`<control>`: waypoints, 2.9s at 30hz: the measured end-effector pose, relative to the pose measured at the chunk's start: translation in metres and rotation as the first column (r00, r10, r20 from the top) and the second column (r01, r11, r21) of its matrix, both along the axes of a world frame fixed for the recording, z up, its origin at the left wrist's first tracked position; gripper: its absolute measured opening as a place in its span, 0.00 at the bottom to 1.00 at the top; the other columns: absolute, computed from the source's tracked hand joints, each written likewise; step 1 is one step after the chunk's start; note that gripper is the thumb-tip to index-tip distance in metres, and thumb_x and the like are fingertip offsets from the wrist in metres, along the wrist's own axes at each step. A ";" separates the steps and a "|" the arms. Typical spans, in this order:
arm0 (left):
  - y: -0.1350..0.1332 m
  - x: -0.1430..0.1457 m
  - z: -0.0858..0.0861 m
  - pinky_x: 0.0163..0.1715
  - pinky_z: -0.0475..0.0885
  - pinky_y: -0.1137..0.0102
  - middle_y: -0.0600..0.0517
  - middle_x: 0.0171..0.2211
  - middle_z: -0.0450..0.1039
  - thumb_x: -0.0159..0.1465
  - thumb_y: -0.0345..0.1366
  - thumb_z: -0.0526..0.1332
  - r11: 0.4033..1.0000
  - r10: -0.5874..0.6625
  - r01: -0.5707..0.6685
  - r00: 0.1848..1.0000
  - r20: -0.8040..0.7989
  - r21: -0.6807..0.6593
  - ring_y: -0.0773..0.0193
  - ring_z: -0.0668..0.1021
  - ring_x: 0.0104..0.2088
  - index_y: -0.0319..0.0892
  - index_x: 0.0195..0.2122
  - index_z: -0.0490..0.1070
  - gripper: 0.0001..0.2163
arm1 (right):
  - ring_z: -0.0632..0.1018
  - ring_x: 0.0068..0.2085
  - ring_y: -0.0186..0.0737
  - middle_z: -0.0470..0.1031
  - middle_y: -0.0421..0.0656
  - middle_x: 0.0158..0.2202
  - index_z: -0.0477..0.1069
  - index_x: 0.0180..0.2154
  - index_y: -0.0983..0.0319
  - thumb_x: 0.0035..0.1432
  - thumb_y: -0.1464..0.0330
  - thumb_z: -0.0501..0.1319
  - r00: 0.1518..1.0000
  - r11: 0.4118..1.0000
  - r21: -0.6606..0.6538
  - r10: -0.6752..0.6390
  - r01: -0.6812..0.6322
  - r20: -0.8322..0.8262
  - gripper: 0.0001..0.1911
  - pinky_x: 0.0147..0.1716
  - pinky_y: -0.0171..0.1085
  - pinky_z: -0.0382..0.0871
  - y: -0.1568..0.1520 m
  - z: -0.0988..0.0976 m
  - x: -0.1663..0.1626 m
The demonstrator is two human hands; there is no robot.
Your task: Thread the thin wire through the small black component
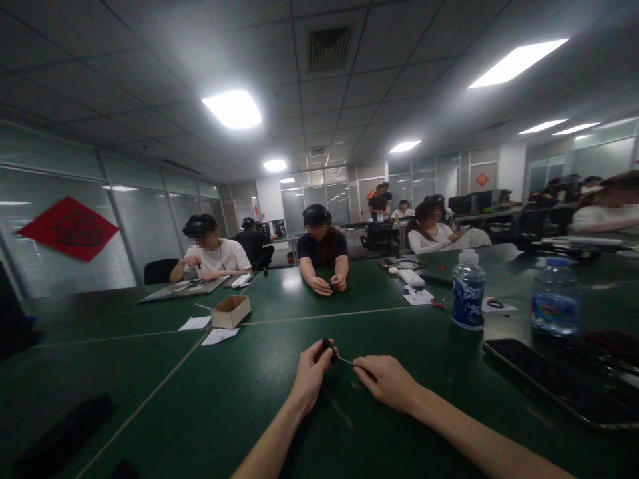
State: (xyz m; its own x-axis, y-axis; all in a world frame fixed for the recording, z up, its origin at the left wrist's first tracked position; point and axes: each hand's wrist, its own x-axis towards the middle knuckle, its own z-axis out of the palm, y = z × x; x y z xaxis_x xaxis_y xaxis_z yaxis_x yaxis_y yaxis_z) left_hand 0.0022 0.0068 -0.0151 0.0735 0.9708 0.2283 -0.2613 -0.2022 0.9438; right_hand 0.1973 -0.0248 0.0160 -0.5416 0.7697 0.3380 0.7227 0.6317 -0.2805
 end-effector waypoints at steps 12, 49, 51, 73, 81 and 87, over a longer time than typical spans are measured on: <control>-0.001 -0.001 0.000 0.43 0.70 0.66 0.44 0.39 0.74 0.54 0.44 0.66 0.999 -0.003 0.005 0.998 -0.063 0.035 0.58 0.75 0.40 0.36 0.44 0.72 0.20 | 0.75 0.35 0.38 0.76 0.44 0.34 0.72 0.41 0.61 0.64 0.65 0.46 1.000 1.000 -0.001 0.027 -0.027 -0.003 0.17 0.36 0.34 0.65 -0.001 0.001 0.000; -0.003 0.004 0.005 0.40 0.73 0.67 0.44 0.39 0.73 0.54 0.38 0.68 0.995 0.008 0.008 0.988 0.152 -0.104 0.61 0.76 0.37 0.37 0.42 0.70 0.16 | 0.75 0.35 0.38 0.75 0.44 0.34 0.71 0.40 0.61 0.65 0.62 0.46 0.990 0.999 -0.038 -0.021 0.016 -0.140 0.17 0.36 0.35 0.65 0.003 -0.002 0.003; -0.004 0.004 0.006 0.41 0.73 0.66 0.44 0.39 0.73 0.54 0.36 0.68 0.995 0.010 0.006 0.988 0.153 -0.104 0.61 0.76 0.38 0.37 0.42 0.71 0.16 | 0.75 0.35 0.38 0.75 0.44 0.34 0.71 0.40 0.61 0.65 0.62 0.46 0.991 0.999 -0.040 -0.023 0.018 -0.135 0.17 0.36 0.35 0.65 0.002 -0.001 0.003; 0.000 0.002 -0.002 0.40 0.72 0.68 0.44 0.37 0.74 0.50 0.34 0.69 0.994 -0.029 0.044 0.988 0.149 -0.099 0.60 0.77 0.36 0.37 0.49 0.63 0.26 | 0.75 0.34 0.38 0.75 0.43 0.34 0.71 0.40 0.61 0.64 0.63 0.46 0.993 0.998 -0.052 -0.023 0.017 -0.116 0.17 0.35 0.34 0.65 0.003 -0.002 0.003; 0.001 0.002 -0.003 0.38 0.72 0.68 0.44 0.36 0.74 0.49 0.35 0.70 0.996 -0.026 0.037 0.991 0.128 -0.083 0.60 0.77 0.36 0.35 0.47 0.65 0.25 | 0.75 0.33 0.38 0.75 0.43 0.33 0.71 0.39 0.60 0.64 0.64 0.46 0.993 0.999 -0.032 -0.016 0.012 -0.120 0.16 0.33 0.34 0.64 0.003 -0.002 0.003; 0.000 0.002 -0.002 0.39 0.71 0.68 0.43 0.37 0.74 0.50 0.36 0.70 0.996 -0.038 0.046 0.993 0.113 -0.077 0.59 0.77 0.36 0.35 0.47 0.66 0.25 | 0.75 0.34 0.38 0.75 0.44 0.33 0.71 0.40 0.61 0.64 0.63 0.46 0.995 1.000 -0.016 -0.014 0.012 -0.103 0.16 0.35 0.34 0.64 0.005 -0.003 0.003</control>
